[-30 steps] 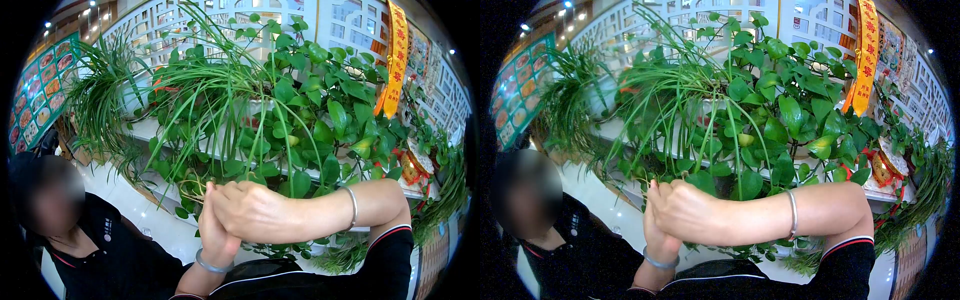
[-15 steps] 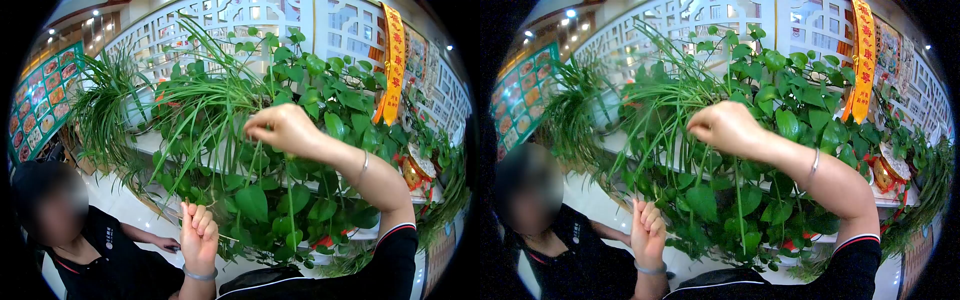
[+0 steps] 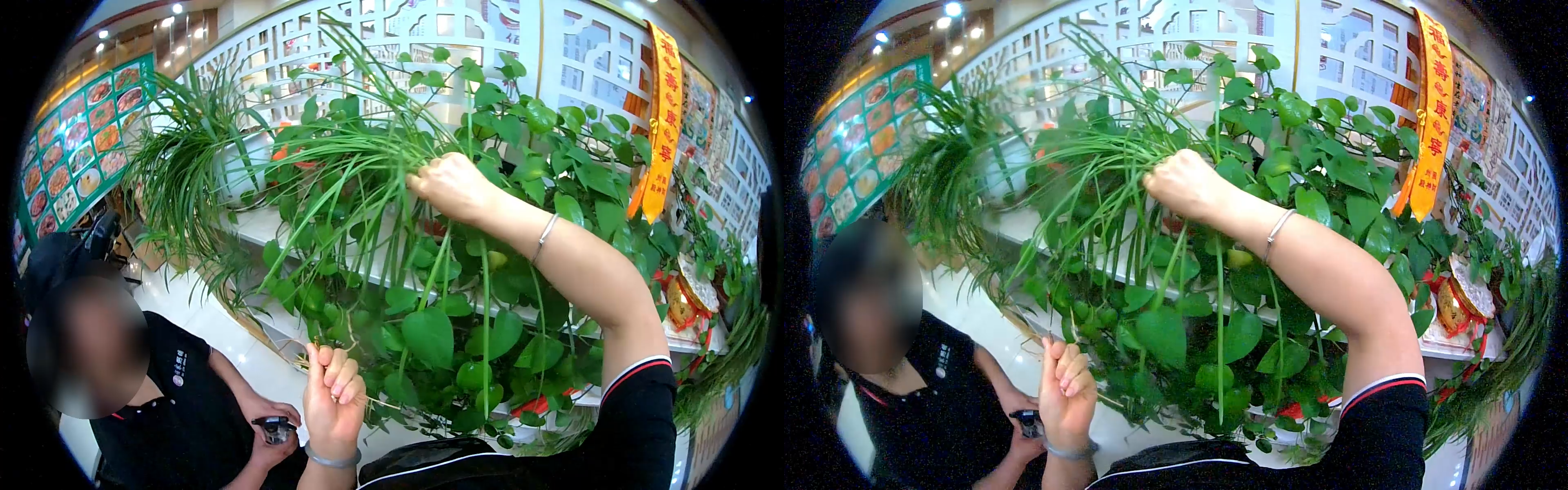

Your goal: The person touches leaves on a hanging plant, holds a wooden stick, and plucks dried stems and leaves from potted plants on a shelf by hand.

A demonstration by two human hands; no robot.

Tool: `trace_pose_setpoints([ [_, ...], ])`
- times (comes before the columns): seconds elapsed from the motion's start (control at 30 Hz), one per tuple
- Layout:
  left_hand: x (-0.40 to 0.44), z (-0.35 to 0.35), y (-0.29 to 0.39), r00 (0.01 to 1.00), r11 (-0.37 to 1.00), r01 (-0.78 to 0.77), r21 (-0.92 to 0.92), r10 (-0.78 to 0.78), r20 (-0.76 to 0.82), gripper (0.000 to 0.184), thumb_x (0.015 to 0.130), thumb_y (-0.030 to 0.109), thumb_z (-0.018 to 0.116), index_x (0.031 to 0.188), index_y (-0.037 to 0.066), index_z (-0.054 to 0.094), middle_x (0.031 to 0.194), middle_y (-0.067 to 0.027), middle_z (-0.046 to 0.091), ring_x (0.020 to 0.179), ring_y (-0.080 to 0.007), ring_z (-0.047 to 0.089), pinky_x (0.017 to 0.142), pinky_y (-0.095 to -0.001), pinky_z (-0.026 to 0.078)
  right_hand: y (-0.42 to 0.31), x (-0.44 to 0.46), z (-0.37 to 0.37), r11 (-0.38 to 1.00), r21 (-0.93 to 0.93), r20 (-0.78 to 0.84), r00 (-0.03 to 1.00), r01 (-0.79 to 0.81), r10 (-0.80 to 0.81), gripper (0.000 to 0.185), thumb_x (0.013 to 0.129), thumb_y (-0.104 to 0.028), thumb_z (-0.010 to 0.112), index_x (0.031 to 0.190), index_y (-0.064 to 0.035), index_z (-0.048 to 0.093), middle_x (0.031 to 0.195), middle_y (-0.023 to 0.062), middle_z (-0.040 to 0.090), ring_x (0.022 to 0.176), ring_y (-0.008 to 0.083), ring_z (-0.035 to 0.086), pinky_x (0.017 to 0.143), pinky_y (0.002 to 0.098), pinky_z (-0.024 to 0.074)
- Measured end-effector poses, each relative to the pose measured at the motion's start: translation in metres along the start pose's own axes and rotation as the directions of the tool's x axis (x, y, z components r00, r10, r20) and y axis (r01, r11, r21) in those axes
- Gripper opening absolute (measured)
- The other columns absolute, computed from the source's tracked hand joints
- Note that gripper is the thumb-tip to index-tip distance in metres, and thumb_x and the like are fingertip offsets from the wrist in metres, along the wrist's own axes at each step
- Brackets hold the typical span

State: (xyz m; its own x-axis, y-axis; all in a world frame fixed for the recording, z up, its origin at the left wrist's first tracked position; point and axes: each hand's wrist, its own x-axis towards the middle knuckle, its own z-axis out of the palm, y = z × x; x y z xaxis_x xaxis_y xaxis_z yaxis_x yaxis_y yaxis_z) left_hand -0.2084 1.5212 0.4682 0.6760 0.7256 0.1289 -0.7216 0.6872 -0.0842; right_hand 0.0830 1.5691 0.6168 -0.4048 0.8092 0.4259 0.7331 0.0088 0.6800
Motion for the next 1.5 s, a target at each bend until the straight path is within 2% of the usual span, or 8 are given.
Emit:
trace_pose_setpoints([
  [0.63, 0.006, -0.007, -0.011, 0.993, 0.982, 0.120, 0.143, -0.116, -0.037, 0.034, 0.099, 0.033, 0.032, 0.073, 0.012, 0.037, 0.059, 0.0036, 0.028, 0.053, -0.0082, 0.030, 0.052, -0.0223, 0.030, 0.013, 0.002, 0.016, 0.995, -0.090, -0.120, 0.991, 0.054, -0.064, 0.003, 0.074, -0.009, 0.054, 0.075, -0.0073, 0.052, 0.064, 0.0061, 0.061, 0.061, 0.0207, 0.063, 0.055, 0.0334, 0.0487],
  [0.87, 0.007, 0.012, -0.038, 0.979, 0.879, -0.027, 0.475, 0.119, -0.164, 0.035, 0.100, 0.032, 0.029, 0.074, 0.011, 0.041, 0.058, 0.0042, 0.026, 0.055, -0.0088, 0.030, 0.054, -0.0236, 0.033, 0.015, -0.019, -0.002, 0.970, 0.203, -0.024, 0.989, -0.135, 0.143, 0.007, 0.079, -0.015, 0.057, 0.081, -0.0084, 0.058, 0.068, 0.0071, 0.062, 0.063, 0.0249, 0.062, 0.053, 0.0357, 0.0470],
  [0.93, 0.010, 0.000, -0.029, 0.994, 0.931, 0.082, 0.356, -0.052, -0.092, 0.034, 0.099, 0.033, 0.030, 0.076, 0.011, 0.042, 0.058, 0.0041, 0.026, 0.053, -0.0079, 0.029, 0.050, -0.0218, 0.030, 0.010, -0.024, -0.012, 0.949, 0.256, -0.074, 0.975, -0.186, 0.211, 0.010, 0.082, -0.021, 0.059, 0.085, -0.0117, 0.062, 0.070, 0.0060, 0.064, 0.061, 0.0244, 0.062, 0.052, 0.0347, 0.0474],
  [1.03, 0.011, -0.006, -0.026, 0.984, 0.940, 0.178, 0.290, -0.175, -0.037, 0.032, 0.098, 0.036, 0.032, 0.082, 0.010, 0.044, 0.058, 0.0038, 0.025, 0.050, -0.0073, 0.027, 0.044, -0.0200, 0.026, -0.010, -0.035, -0.038, 0.860, 0.480, -0.285, 0.895, -0.176, 0.343, 0.009, 0.081, -0.020, 0.063, 0.081, -0.0112, 0.065, 0.066, 0.0059, 0.064, 0.053, 0.0198, 0.061, 0.047, 0.0304, 0.0463],
  [1.1, 0.012, -0.007, -0.030, 0.982, 0.921, 0.184, 0.343, -0.189, -0.019, 0.032, 0.096, 0.039, 0.037, 0.088, 0.010, 0.047, 0.059, 0.0050, 0.025, 0.050, -0.0052, 0.024, 0.044, -0.0199, 0.021, -0.038, -0.043, -0.071, 0.616, 0.765, -0.117, 0.900, -0.187, 0.419, 0.010, 0.079, -0.019, 0.066, 0.083, -0.0095, 0.068, 0.059, 0.0038, 0.063, 0.046, 0.0067, 0.054, 0.042, 0.0240, 0.0413],
  [1.17, 0.012, -0.003, -0.038, 0.987, 0.895, 0.154, 0.418, -0.161, -0.020, 0.032, 0.094, 0.040, 0.041, 0.096, 0.009, 0.050, 0.059, 0.0056, 0.025, 0.050, -0.0051, 0.023, 0.045, -0.0195, 0.021, -0.069, -0.053, -0.087, 0.328, 0.930, 0.054, 0.943, -0.168, 0.330, 0.009, 0.078, -0.016, 0.068, 0.084, -0.0098, 0.069, 0.065, 0.0035, 0.064, 0.053, 0.0070, 0.055, 0.047, 0.0243, 0.0432],
  [1.27, 0.011, -0.002, -0.045, 0.985, 0.866, 0.147, 0.478, -0.170, 0.005, 0.032, 0.092, 0.039, 0.048, 0.105, 0.010, 0.052, 0.059, 0.0063, 0.024, 0.051, -0.0047, 0.024, 0.046, -0.0191, 0.021, -0.099, -0.064, -0.110, 0.411, 0.908, 0.048, 0.995, -0.081, 0.092, 0.010, 0.077, -0.019, 0.066, 0.080, -0.0089, 0.066, 0.070, 0.0031, 0.054, 0.060, 0.0188, 0.058, 0.049, 0.0306, 0.0450],
  [1.5, 0.010, 0.001, -0.042, 0.980, 0.832, 0.187, 0.522, -0.124, -0.152, 0.031, 0.098, 0.036, 0.035, 0.080, 0.012, 0.044, 0.061, 0.0053, 0.030, 0.049, -0.0056, 0.024, 0.044, -0.0207, 0.021, -0.124, -0.066, -0.095, 0.737, 0.654, -0.172, 0.982, 0.170, -0.073, 0.009, 0.069, -0.016, 0.060, 0.071, -0.0075, 0.058, 0.072, 0.0028, 0.048, 0.061, 0.0162, 0.055, 0.050, 0.0285, 0.0473],
])
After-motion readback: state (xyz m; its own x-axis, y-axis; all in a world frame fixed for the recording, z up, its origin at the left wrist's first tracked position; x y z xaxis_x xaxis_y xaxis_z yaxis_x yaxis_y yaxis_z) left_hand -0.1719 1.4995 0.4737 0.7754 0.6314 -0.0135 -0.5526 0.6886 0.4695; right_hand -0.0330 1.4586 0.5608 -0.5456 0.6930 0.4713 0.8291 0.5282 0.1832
